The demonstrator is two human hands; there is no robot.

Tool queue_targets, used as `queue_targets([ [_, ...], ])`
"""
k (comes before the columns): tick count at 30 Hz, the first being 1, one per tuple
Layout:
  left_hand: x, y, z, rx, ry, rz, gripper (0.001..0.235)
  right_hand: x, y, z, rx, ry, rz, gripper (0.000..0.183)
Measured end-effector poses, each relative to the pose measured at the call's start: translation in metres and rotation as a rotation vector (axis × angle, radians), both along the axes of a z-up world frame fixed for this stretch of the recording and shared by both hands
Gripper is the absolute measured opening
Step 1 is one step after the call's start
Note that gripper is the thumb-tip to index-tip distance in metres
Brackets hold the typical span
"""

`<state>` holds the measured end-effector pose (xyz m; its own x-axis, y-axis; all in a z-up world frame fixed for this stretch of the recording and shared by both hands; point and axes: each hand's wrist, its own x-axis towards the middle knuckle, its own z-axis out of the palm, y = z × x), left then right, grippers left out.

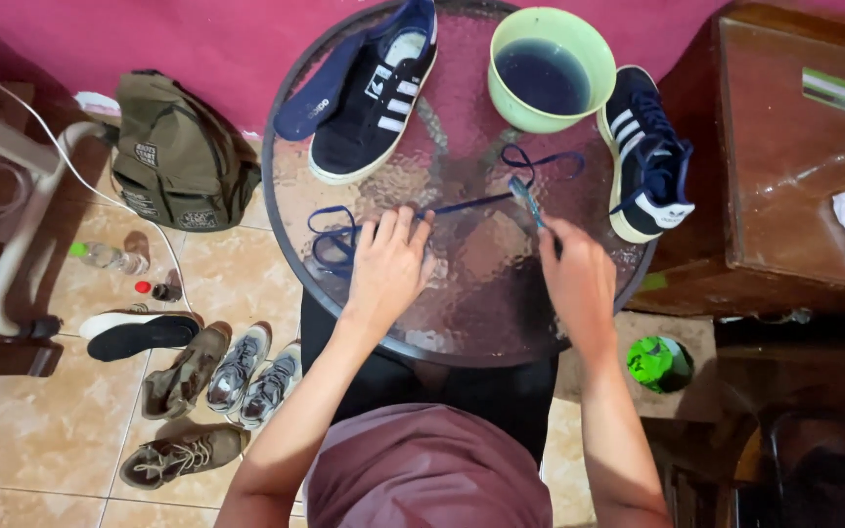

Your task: The person scrubs a dark blue shoelace with a toothbrush on a glass table, repeatedly dipping the brush into a bowl of dark liquid to wet it. The person holds the lace with one hand and scrubs with the other, occasionally repositioning the lace.

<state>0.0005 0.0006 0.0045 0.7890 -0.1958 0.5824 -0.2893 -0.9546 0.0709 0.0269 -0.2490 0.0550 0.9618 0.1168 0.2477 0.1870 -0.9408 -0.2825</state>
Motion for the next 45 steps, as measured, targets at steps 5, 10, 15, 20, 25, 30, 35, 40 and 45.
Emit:
queue_targets([
  [5,0.005,0.004,-0.007,0.009,0.027,0.016,0.046,0.003,0.015,0.003,0.175,0.065,-0.009,0.031],
  [10,0.008,-0.006,0.007,-0.031,0.058,-0.122,0.051,0.035,0.006,-0.020,0.323,0.115,-0.058,0.051],
  [15,0.013,-0.013,0.003,0.025,0.123,-0.135,0.063,0.055,0.018,-0.022,0.239,-0.098,0.135,0.018],
  [20,0.011,-0.013,0.000,0.006,0.095,-0.135,0.055,0.074,0.014,-0.046,0.200,-0.081,0.207,0.023],
  [25,0.009,-0.015,-0.001,0.015,0.061,-0.149,0.049,0.109,0.007,-0.090,0.033,-0.411,0.229,0.033],
  [30,0.008,-0.015,-0.004,0.006,0.034,-0.138,0.047,0.115,0.013,-0.096,0.099,-0.325,0.252,0.037],
  [35,0.010,-0.015,-0.011,0.006,0.036,-0.149,0.049,0.109,0.014,-0.066,0.228,-0.211,0.206,0.026],
  [40,0.011,-0.015,-0.011,-0.001,0.048,-0.156,0.049,0.123,0.021,-0.057,0.283,-0.104,0.174,0.042],
  [45,0.008,-0.015,-0.007,0.003,0.067,-0.138,0.049,0.125,0.028,-0.061,0.333,0.003,0.109,0.030],
])
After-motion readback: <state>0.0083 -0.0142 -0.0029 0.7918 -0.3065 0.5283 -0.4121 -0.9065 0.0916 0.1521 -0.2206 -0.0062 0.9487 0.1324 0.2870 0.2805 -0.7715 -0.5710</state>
